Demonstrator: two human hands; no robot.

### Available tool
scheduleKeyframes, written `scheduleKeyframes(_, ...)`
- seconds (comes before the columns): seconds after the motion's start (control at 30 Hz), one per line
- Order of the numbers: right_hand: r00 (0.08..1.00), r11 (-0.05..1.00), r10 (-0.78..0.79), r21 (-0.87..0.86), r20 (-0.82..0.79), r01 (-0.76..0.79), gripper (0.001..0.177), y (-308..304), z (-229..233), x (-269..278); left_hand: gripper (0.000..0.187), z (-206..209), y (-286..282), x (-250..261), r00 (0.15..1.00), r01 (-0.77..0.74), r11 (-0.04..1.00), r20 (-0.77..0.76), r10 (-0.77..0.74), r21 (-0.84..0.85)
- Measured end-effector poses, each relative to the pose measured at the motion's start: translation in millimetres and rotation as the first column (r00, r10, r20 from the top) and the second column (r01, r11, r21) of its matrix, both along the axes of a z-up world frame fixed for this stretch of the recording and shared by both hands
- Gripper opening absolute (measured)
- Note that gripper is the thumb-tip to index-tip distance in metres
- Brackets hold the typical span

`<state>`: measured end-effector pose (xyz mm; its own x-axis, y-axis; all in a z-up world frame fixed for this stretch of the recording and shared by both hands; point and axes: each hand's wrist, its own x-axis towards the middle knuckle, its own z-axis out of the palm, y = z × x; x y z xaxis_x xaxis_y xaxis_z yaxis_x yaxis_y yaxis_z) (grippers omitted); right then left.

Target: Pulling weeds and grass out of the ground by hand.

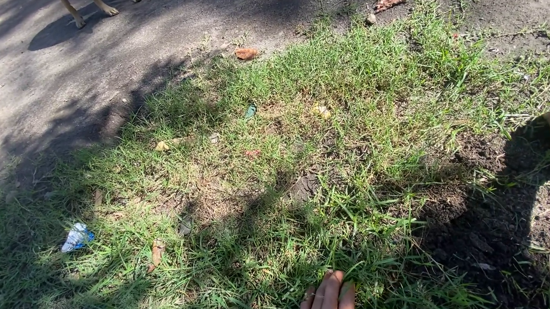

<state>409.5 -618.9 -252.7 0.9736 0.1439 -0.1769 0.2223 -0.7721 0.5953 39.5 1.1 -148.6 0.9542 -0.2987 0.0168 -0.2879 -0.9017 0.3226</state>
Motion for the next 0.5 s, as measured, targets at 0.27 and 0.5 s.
scheduleKeyframes(0.27, 0.999, 0.999, 0.030, -0.035, -0.023, -0.031, 0.026, -46, -35, 59, 0.037, 3, -1, 0, 0.996, -0.032, 0.999, -0.078, 0.031, -0.009)
scheduleKeyframes(0.5, 0.957, 0.929, -0.158, 0.365, 0.243, 0.061, 0.022, -20, -38, -19, 0.048, 29, -5, -2, 0.994, -0.026, 1.000, -0.102, 0.024, -0.013)
